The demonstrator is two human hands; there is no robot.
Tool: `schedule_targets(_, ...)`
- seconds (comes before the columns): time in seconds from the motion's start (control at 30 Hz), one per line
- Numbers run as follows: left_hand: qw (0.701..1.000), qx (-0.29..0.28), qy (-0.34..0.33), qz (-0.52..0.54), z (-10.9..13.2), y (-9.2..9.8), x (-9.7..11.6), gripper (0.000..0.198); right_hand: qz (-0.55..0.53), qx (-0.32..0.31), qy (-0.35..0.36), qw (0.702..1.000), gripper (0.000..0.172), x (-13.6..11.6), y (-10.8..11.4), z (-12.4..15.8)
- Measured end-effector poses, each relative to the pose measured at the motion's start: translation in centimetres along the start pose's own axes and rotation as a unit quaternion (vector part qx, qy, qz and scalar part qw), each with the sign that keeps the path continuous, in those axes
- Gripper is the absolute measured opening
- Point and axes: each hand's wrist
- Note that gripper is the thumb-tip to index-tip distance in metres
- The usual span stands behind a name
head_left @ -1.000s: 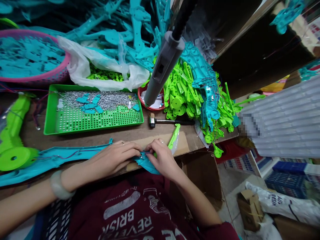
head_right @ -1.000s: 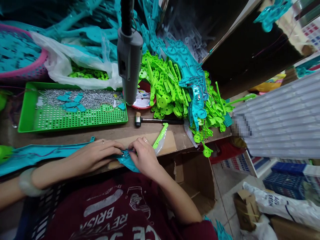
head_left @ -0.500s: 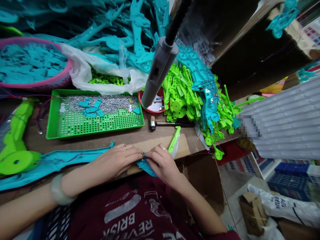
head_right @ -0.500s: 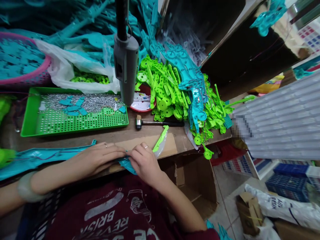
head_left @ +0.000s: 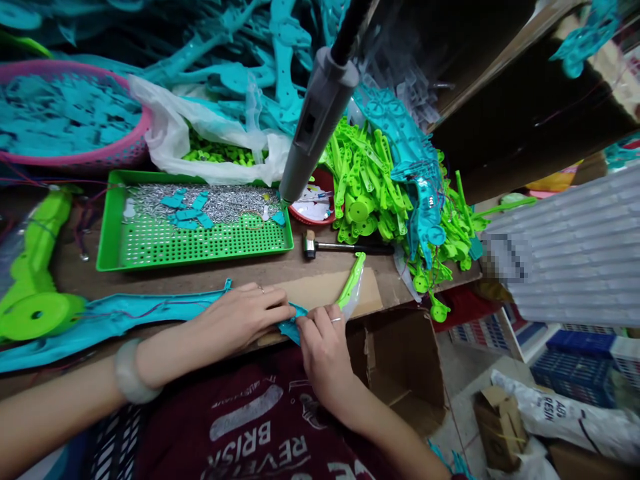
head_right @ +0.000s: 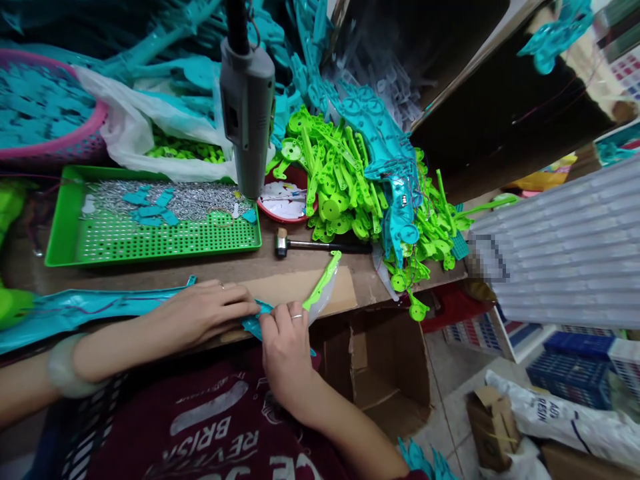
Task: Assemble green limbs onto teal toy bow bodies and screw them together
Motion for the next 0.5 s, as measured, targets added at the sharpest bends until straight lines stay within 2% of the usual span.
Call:
schedule_targets(0.1,1.0,-0.011,-0.008,-0.015,-0.3,0.2,0.0,0.021,0.003,-0.013,0.01,1.0,0.022,0.2,0.2,0.0)
schedule_targets(0.2,0.999,-0.036,0.003,-0.016,-0.7,0.7,0.1,0.018,0.005,-0.029,0.046,0.999,0.022,0.9,0.3,-0.1)
schedule_targets(0.33,0.999,-0.042,0.019,-0.009,-1.2,1.3,0.3,0.016,0.004,-0.072,0.093,0.993,0.019,2.0,0.9,-0.5)
schedule_targets(0.5,0.999,-0.03,0.02,-0.037,-1.2,0.5,0.8,0.019,-0.023,-0.118,0.098,0.988,0.027,2.5,2.7,-0.8)
Point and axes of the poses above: each hand's wrist, its own z-axis away from the middle knuckle, its own y-axis out of the back of the hand, x = y × z, and after that the axes turned 9 degrees about -z, right-handed
